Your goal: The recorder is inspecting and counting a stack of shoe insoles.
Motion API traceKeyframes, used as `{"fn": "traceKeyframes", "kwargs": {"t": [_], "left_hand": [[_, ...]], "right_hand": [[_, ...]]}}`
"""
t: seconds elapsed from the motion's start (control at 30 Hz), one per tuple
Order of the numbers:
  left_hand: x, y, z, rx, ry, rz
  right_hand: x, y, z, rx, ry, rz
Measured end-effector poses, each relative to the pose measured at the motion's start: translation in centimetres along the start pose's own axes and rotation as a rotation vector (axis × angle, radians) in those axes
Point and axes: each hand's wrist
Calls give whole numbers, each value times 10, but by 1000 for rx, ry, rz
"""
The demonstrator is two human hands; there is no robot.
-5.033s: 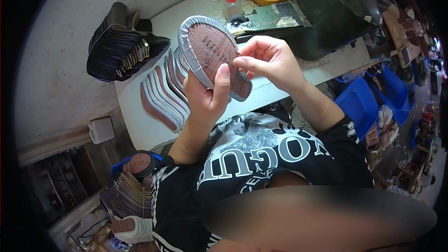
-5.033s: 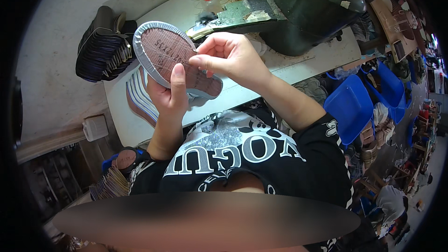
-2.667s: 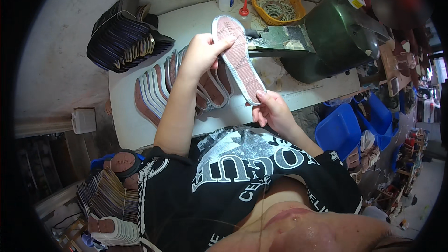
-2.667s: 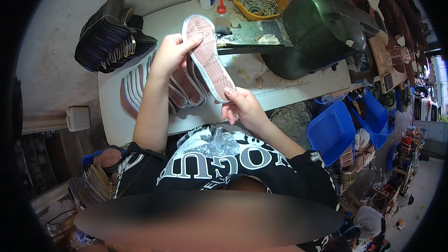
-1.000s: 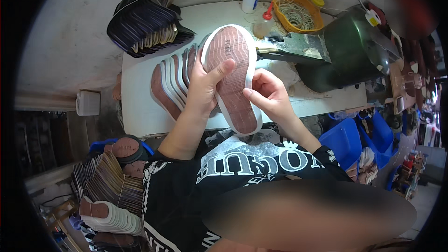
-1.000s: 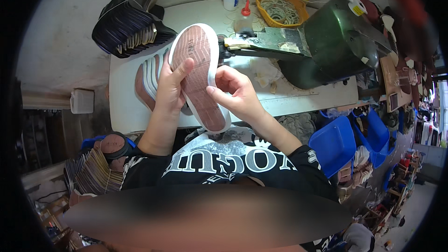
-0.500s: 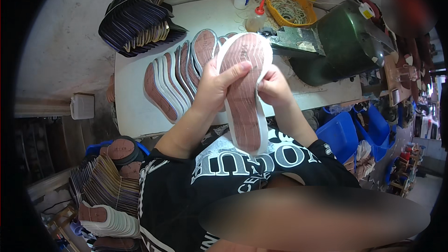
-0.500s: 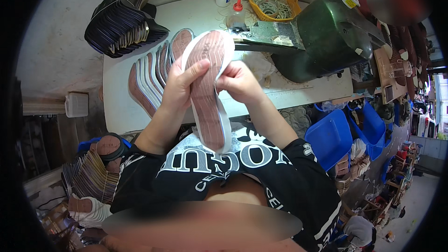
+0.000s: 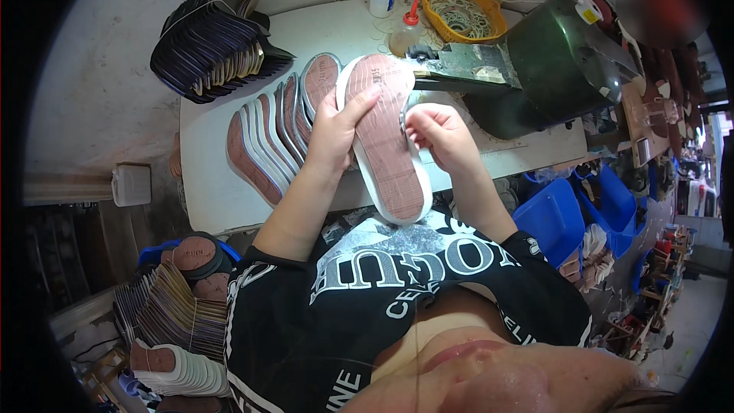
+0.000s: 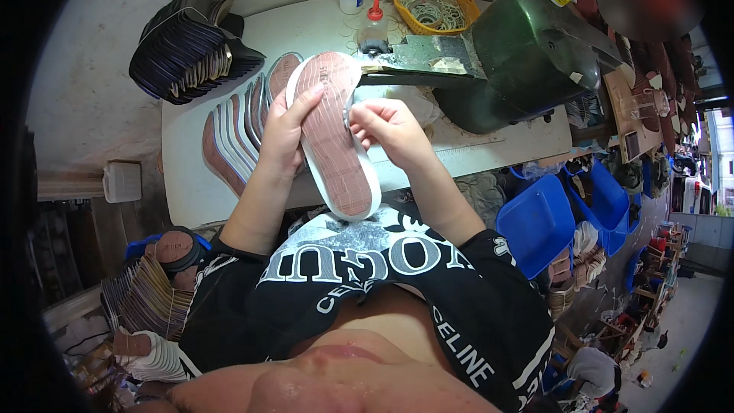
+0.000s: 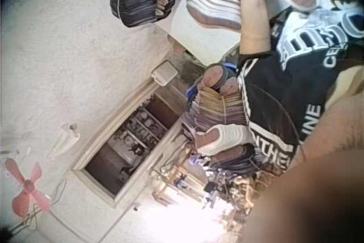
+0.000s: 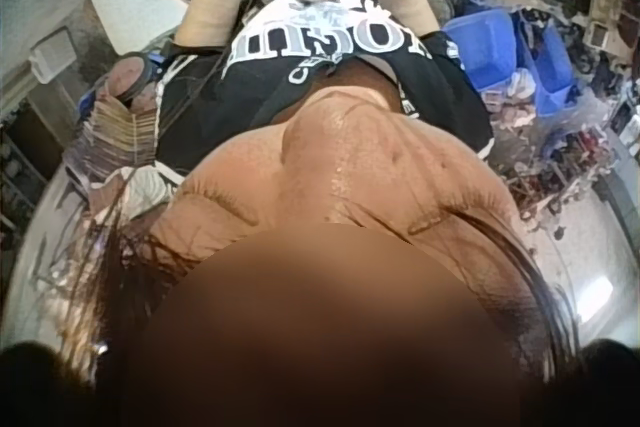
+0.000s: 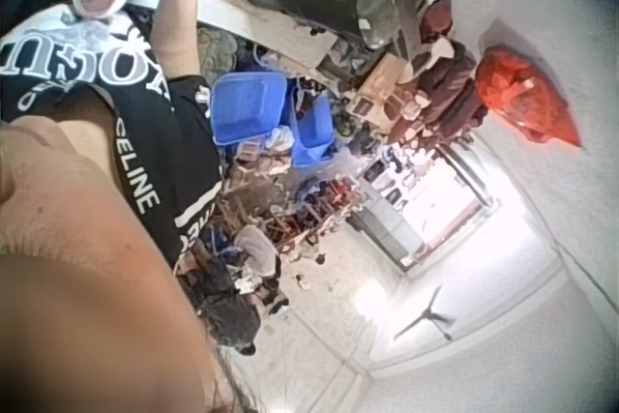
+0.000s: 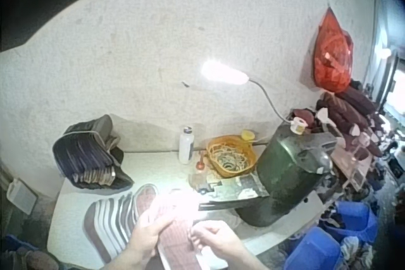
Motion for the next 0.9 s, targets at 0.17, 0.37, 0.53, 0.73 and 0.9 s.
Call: {"fn": "traceKeyframes", "kwargs": {"t": [0.17, 0.37, 0.53, 0.73, 0.9], "left_hand": [[3, -30, 1, 135, 173, 32], [-13, -72, -23, 269, -610, 365], [-8, -79, -3, 222, -505, 327], [-17, -90, 6, 44, -344, 298], [-20, -96, 10, 44, -248, 241]], "right_hand": [[15, 20, 9, 60, -362, 63], [7, 29, 3, -148, -193, 172], [5, 30, 4, -79, -256, 158], [7, 29, 5, 25, -312, 48], [6, 30, 7, 85, -298, 59]]}}
Point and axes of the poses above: each hand's wrist, its own y-axis away from the middle knuckle, its own z-axis out of the palm, x = y × z
